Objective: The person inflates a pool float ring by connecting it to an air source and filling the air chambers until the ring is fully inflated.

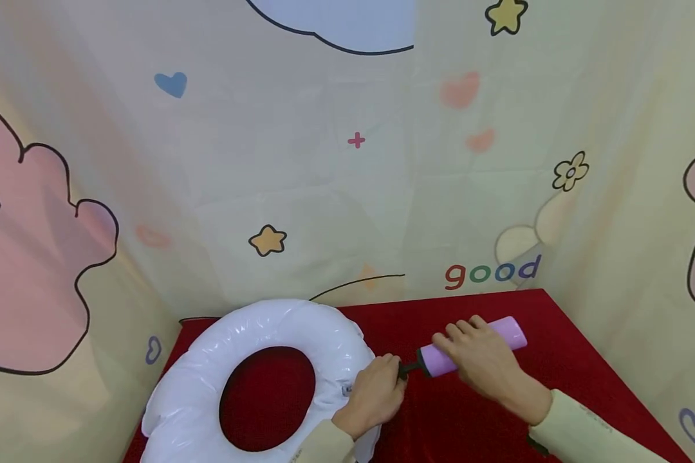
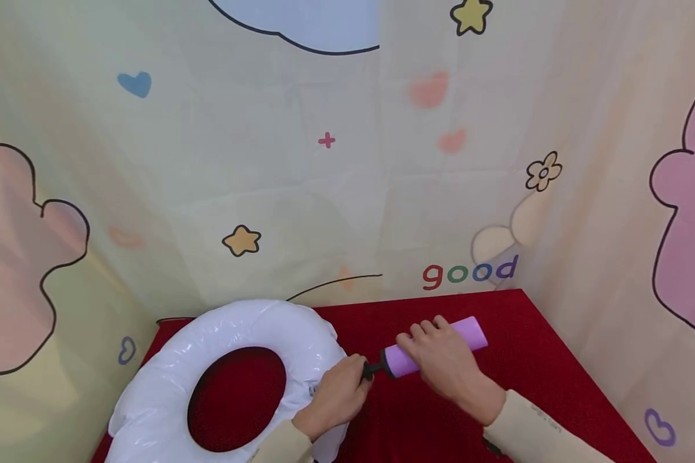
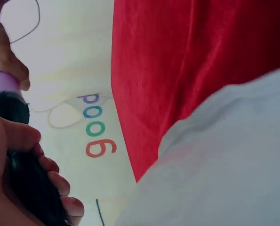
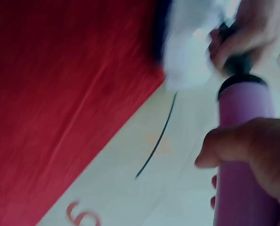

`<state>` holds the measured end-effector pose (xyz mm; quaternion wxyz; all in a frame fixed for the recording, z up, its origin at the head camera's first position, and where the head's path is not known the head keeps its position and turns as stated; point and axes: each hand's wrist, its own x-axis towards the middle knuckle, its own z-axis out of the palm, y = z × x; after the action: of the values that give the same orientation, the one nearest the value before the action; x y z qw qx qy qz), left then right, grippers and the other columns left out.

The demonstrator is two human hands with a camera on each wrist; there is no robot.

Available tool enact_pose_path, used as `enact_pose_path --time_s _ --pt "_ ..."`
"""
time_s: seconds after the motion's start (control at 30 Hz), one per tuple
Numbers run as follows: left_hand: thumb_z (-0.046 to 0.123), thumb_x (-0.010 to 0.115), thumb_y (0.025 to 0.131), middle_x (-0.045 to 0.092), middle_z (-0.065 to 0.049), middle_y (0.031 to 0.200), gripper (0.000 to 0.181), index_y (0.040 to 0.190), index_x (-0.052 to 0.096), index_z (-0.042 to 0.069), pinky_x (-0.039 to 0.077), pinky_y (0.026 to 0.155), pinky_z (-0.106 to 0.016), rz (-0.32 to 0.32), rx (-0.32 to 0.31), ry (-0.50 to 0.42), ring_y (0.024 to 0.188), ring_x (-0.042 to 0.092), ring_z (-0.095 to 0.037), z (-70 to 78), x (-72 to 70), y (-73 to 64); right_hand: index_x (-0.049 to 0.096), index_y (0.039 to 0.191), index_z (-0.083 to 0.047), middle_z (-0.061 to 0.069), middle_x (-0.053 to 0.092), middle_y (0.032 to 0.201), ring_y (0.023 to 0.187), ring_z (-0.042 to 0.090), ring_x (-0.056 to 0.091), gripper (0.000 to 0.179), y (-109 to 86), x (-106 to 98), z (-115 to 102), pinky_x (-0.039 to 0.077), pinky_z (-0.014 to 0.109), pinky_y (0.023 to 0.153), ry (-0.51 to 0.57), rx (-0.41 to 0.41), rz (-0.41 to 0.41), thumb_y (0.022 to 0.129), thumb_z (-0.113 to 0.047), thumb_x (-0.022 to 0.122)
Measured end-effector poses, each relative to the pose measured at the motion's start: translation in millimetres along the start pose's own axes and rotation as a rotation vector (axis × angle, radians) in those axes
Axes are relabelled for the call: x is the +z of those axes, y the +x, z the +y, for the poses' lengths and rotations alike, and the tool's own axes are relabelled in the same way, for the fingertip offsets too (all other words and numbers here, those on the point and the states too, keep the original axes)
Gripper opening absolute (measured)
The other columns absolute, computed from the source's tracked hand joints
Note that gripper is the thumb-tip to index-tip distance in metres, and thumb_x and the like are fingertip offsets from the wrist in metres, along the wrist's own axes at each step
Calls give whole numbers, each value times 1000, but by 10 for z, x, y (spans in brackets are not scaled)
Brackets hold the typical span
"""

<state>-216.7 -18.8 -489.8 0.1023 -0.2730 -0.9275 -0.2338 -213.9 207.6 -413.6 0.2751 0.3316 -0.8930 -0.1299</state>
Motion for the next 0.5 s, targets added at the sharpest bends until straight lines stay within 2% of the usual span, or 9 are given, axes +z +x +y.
enact_pose_path --time_s 0.1,0.2,0.37,0.5 --pt "15 56 90 55 3 75 9 81 56 14 43 55 -26 8 -15 -10 74 58 -13 82 27 26 58 96 -14 6 65 83 78 23 64 49 66 58 -185 47 38 73 -12 -20 41 56 -16 87" --pt "14 56 89 56 3 76 8 81 56 14 42 56 -25 2 -32 -32 73 57 -12 94 25 6 58 96 -15 5 66 83 78 22 64 50 92 79 -223 46 38 73 -3 -30 29 56 -18 88" --pt "15 57 89 47 6 70 17 75 49 17 33 53 -20 -16 -31 -68 65 44 -5 -9 -35 -56 59 101 -18 3 68 89 84 21 66 60 29 10 7 47 40 76 39 -28 -54 52 -27 92" --pt "14 57 90 46 7 70 19 74 48 17 32 53 -19 -5 -36 -66 67 44 -5 -163 -78 -104 61 106 -18 5 71 95 89 25 67 64 -63 -84 332 49 44 80 53 1 -65 52 -27 93"
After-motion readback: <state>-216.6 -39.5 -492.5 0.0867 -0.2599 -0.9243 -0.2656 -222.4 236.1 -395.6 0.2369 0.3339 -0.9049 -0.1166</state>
